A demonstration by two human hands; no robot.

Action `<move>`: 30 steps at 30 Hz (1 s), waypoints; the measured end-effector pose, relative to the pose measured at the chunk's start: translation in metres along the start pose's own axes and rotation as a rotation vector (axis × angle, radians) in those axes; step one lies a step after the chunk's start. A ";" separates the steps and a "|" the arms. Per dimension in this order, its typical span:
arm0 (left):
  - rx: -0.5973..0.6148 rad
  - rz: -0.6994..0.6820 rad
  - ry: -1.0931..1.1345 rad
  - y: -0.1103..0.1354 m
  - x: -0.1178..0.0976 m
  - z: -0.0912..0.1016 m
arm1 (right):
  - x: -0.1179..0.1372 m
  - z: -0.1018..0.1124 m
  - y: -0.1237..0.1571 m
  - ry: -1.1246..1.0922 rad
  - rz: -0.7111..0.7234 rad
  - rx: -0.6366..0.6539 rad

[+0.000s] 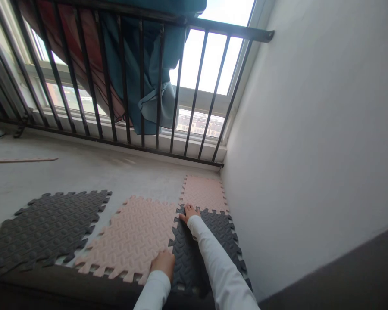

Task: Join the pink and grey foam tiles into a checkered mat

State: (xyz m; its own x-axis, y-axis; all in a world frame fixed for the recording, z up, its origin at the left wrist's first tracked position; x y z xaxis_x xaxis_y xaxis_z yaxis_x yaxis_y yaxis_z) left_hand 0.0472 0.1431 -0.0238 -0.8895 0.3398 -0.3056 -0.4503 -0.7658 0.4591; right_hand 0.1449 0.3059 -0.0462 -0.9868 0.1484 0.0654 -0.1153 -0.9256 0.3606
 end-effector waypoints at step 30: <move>-0.619 0.370 0.135 0.081 0.160 0.047 | -0.105 0.017 0.030 0.232 -0.239 0.217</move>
State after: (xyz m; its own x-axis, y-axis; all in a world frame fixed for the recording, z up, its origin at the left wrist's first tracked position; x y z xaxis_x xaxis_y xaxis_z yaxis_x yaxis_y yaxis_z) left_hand -0.1352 0.1611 0.0033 -0.9395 -0.0406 -0.3401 0.0399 -0.9992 0.0089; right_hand 0.2468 0.2688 -0.0264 -0.9376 0.2448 -0.2471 -0.3423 -0.7760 0.5298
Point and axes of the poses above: each hand's wrist, its own y-axis away from the middle knuckle, its own z-axis out of the back of the hand, x = y × z, the point moved 8 cm from there along -y, towards the middle knuckle, and after that the axes turned 14 degrees about -z, right-handed, at the moved point
